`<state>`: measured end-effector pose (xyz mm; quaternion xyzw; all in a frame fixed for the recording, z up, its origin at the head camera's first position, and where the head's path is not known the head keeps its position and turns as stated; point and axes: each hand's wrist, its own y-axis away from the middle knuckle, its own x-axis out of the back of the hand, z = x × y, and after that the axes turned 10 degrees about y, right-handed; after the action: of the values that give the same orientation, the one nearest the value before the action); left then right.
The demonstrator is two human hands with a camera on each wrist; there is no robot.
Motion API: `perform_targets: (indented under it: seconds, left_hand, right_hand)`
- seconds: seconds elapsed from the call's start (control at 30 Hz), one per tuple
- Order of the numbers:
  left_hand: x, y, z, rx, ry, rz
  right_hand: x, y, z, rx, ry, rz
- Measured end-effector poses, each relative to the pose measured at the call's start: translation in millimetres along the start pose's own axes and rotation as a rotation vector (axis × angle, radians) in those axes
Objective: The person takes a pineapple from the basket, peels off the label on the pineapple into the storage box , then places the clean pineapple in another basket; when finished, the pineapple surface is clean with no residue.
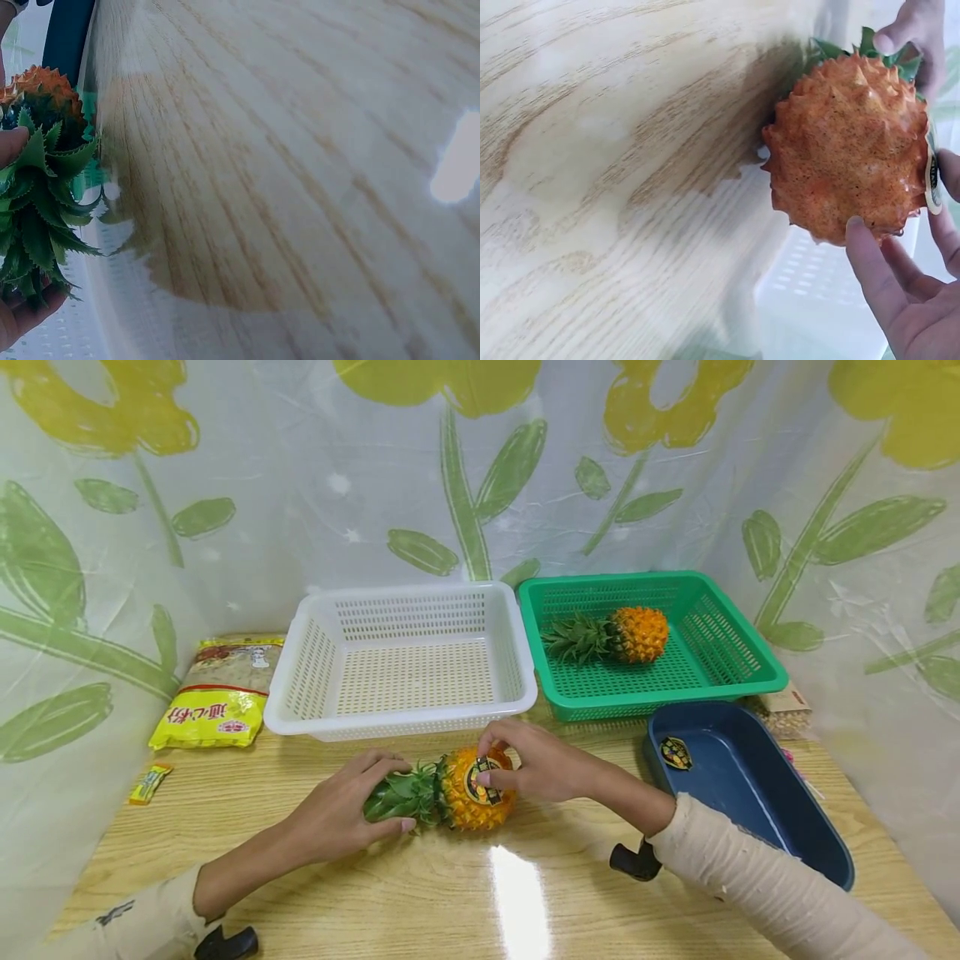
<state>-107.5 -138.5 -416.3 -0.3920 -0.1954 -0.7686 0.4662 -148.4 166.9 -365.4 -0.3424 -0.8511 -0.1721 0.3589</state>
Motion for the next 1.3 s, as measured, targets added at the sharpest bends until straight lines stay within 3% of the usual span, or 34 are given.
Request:
perform_targets:
  seconds: [0.33,0.63,1.0,1.3]
  left_hand:
    - [-0.2,0.0,0.1,0.005,-0.003,0.001]
    - [0.1,-0.2,-0.5,0.009,-0.001,0.0]
    - [1.7,-0.1,-1.5,0.022,0.006,-0.013]
    - [1.4,0.0,-1.6,0.016,-0.006,-0.01]
  right_hand:
    - [4,-3,-6,0.035,0.053,0.032]
    - [10,-1,-13,0.088,0.025,0.039]
    - [13,5,-18,0.091,-0.035,0.059]
    - [13,10,-19,0.082,-0.019,0.079]
